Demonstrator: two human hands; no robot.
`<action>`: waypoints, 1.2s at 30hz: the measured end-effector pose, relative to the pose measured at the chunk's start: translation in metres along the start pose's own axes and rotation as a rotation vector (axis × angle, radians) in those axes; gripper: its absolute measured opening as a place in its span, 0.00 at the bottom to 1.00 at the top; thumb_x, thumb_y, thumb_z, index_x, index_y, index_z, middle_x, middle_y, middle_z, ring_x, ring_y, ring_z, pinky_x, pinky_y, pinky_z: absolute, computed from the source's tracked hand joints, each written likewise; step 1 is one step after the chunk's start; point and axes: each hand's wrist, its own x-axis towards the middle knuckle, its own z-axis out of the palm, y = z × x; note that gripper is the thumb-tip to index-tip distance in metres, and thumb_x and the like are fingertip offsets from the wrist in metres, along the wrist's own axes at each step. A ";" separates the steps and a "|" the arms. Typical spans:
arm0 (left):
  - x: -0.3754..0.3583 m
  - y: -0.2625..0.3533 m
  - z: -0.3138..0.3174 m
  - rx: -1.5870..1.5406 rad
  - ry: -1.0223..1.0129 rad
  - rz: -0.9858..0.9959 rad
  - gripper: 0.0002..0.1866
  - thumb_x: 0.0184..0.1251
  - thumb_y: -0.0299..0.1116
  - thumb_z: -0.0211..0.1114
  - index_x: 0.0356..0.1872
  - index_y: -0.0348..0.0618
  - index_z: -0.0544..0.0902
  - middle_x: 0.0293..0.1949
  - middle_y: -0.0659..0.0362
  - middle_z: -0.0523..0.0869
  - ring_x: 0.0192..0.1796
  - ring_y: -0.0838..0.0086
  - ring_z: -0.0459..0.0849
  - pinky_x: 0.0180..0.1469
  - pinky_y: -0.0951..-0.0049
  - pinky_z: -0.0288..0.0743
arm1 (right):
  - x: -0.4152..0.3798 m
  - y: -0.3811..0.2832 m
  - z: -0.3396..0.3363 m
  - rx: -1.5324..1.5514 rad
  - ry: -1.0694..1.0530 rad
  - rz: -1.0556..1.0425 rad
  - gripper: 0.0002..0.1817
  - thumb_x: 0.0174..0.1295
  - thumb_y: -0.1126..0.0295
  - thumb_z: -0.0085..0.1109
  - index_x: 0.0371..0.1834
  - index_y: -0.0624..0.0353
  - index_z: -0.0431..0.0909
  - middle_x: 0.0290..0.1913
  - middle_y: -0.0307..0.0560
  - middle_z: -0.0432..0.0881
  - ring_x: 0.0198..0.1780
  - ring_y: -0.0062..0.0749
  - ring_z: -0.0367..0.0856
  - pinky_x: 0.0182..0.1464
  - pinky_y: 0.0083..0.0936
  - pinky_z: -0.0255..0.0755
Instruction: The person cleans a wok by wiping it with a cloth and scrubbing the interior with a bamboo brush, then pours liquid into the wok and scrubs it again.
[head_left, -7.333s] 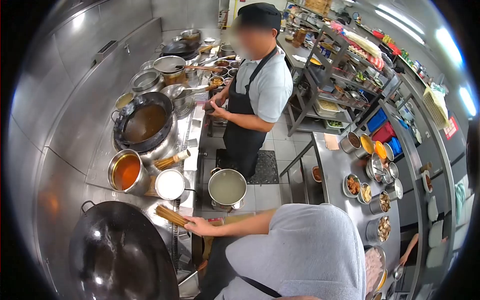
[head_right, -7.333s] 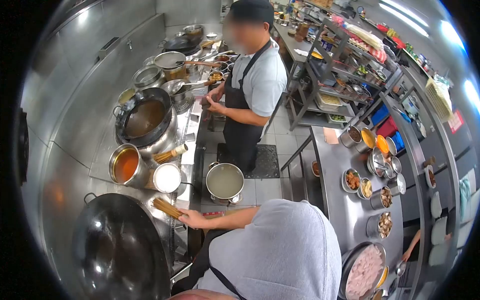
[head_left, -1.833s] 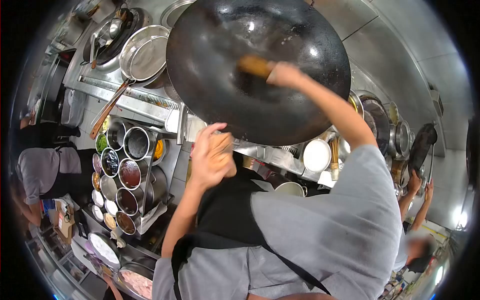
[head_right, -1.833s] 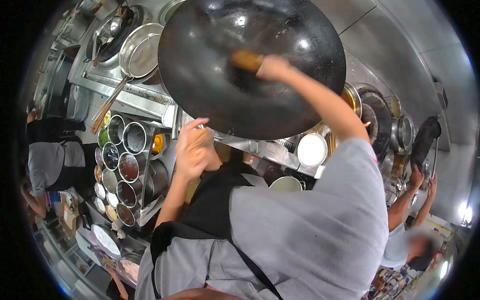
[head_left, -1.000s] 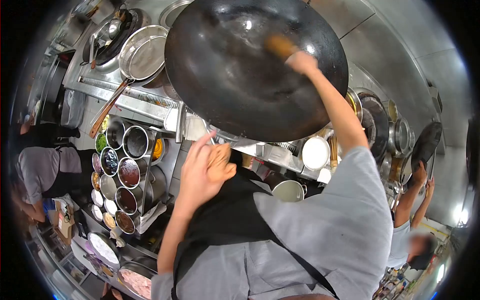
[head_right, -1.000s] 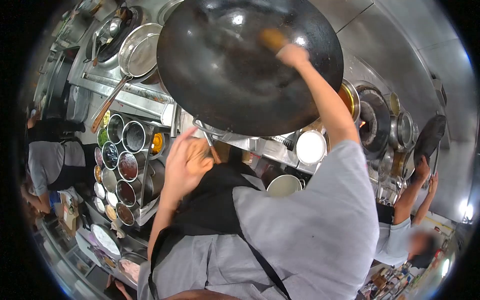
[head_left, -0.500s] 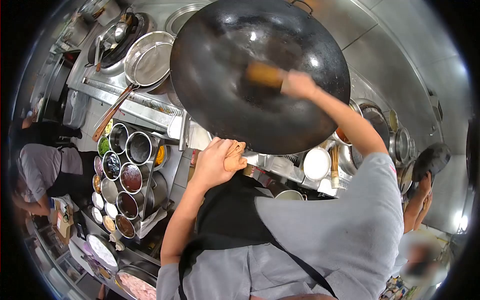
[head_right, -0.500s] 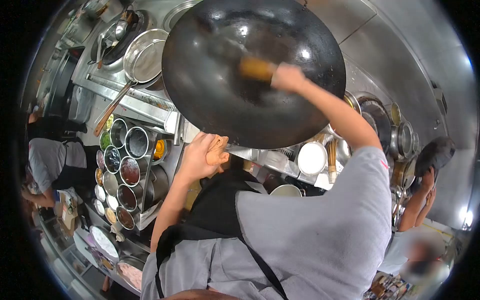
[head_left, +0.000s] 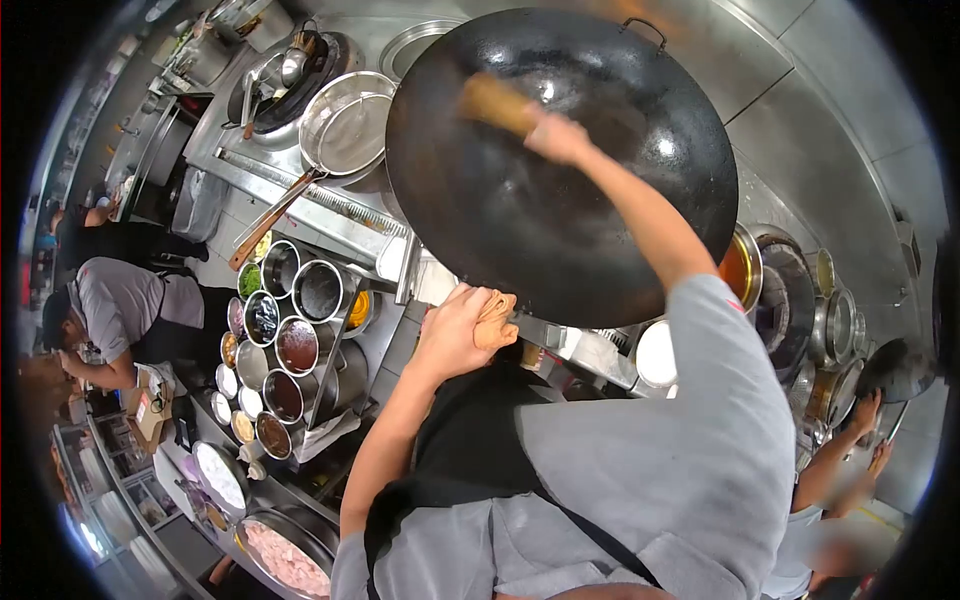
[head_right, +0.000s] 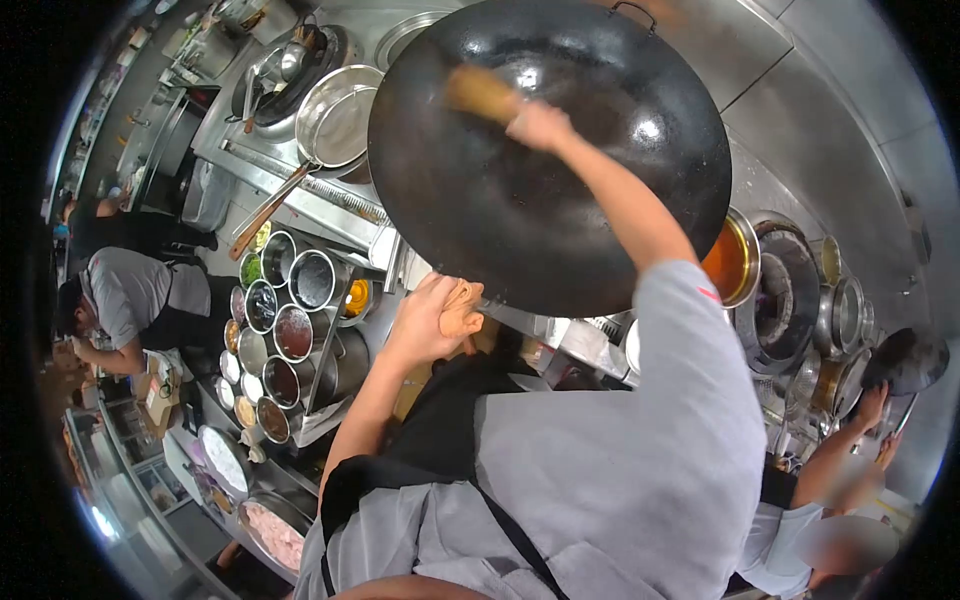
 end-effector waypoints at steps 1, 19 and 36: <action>0.003 0.000 0.000 0.014 0.008 -0.003 0.24 0.51 0.43 0.76 0.45 0.42 0.78 0.39 0.51 0.81 0.44 0.51 0.81 0.44 0.56 0.77 | 0.025 0.017 -0.009 0.326 0.229 0.306 0.28 0.65 0.55 0.50 0.67 0.48 0.63 0.55 0.65 0.80 0.56 0.61 0.81 0.57 0.49 0.77; 0.004 -0.007 0.003 -0.024 0.058 0.061 0.22 0.52 0.41 0.75 0.44 0.43 0.78 0.38 0.53 0.81 0.44 0.54 0.81 0.44 0.57 0.77 | -0.132 0.148 -0.103 0.044 0.429 0.678 0.36 0.62 0.52 0.53 0.72 0.51 0.58 0.53 0.66 0.83 0.55 0.59 0.83 0.53 0.47 0.78; 0.005 -0.006 -0.002 -0.059 -0.009 -0.014 0.22 0.52 0.37 0.73 0.46 0.40 0.78 0.41 0.49 0.79 0.46 0.48 0.80 0.46 0.56 0.75 | -0.205 -0.017 -0.003 -0.120 -0.346 0.007 0.35 0.59 0.54 0.63 0.72 0.42 0.68 0.44 0.55 0.87 0.43 0.51 0.87 0.50 0.42 0.80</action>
